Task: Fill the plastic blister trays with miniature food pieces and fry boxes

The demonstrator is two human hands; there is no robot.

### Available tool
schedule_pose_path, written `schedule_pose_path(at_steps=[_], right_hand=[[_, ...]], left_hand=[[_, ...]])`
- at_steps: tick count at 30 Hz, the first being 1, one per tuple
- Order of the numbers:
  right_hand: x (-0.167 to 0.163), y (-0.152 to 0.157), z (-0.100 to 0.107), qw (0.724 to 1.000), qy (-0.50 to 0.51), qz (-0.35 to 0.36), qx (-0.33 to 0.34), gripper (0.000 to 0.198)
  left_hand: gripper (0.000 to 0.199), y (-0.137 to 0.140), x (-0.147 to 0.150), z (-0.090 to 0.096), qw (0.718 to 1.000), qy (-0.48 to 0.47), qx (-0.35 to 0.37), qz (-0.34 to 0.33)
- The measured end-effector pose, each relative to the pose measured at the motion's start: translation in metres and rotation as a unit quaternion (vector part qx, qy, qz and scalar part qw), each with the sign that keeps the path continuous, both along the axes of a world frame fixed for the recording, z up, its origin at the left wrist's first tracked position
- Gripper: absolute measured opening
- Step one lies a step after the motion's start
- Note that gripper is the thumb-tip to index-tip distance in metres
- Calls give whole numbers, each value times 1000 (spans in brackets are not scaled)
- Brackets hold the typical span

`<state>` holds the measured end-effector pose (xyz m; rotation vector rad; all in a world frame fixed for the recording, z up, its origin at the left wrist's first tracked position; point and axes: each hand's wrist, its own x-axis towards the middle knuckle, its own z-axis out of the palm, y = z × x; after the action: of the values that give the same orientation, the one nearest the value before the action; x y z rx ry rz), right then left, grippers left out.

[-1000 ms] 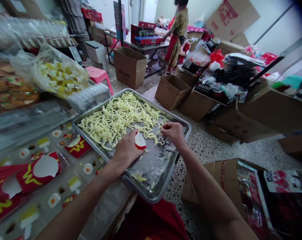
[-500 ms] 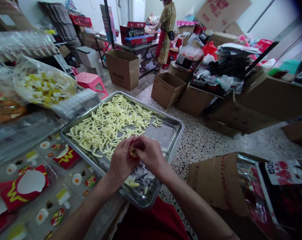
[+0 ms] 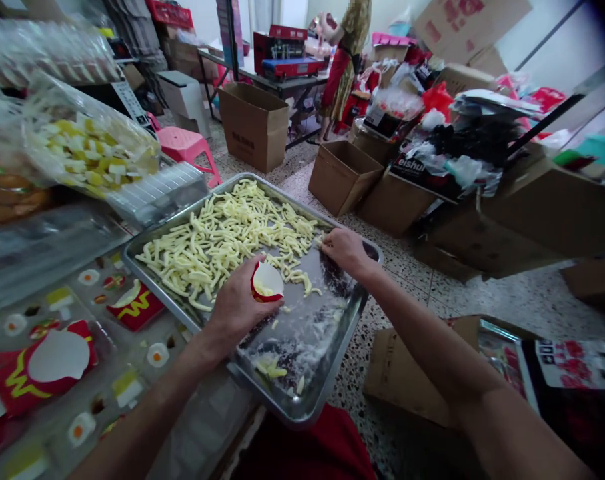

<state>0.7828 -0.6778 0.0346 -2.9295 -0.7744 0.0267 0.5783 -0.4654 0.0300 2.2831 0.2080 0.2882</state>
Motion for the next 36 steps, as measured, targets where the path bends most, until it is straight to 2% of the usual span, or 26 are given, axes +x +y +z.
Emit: schedule_pose_path(at_steps=[3,5,8,10,12,16,18,19,20,22,25,27,31,33,36], right_hand=[[-9,5,-8,998,4,-25,55,10],[-27,7,-9,991,38,-42,124,13],[-68,15,-4,954,140,-37,263,10],[-98,26,0,931,179,-8,319,9],[-126,40,4,934,156,34,318,7],[-171,54,18,941,92,166,279,29],[-183,51,23,925,86,231,291,33],[-186,51,23,914,87,242,314,32],[-185,54,21,908,106,222,340,27],[-184,73,16,900,152,180,367,18],[-206,127,16,897,147,222,353,18],[-244,165,24,882,135,312,327,20],[-342,222,32,808,172,506,250,32],[-387,237,28,784,186,543,239,28],[-443,251,17,757,220,550,274,21]], left_hand=[[80,-1,-6,-1,999,36,28,14],[81,-6,-10,-4,997,61,40,22],[83,-18,-11,-7,996,71,50,25],[81,-27,-9,-9,997,64,43,30],[75,-36,-7,-9,998,43,22,46],[56,-44,-23,-5,995,-12,-20,94],[61,-42,-42,1,993,-34,-40,108],[68,-40,-53,4,991,-49,-45,116],[74,-36,-64,6,988,-68,-37,130],[84,-23,-87,10,982,-101,-5,159],[86,5,-131,13,963,-114,36,240],[81,25,-171,12,943,-116,48,308],[75,57,-275,5,901,-102,39,421],[78,66,-329,3,880,-89,21,466],[82,70,-396,3,844,-85,-11,529]])
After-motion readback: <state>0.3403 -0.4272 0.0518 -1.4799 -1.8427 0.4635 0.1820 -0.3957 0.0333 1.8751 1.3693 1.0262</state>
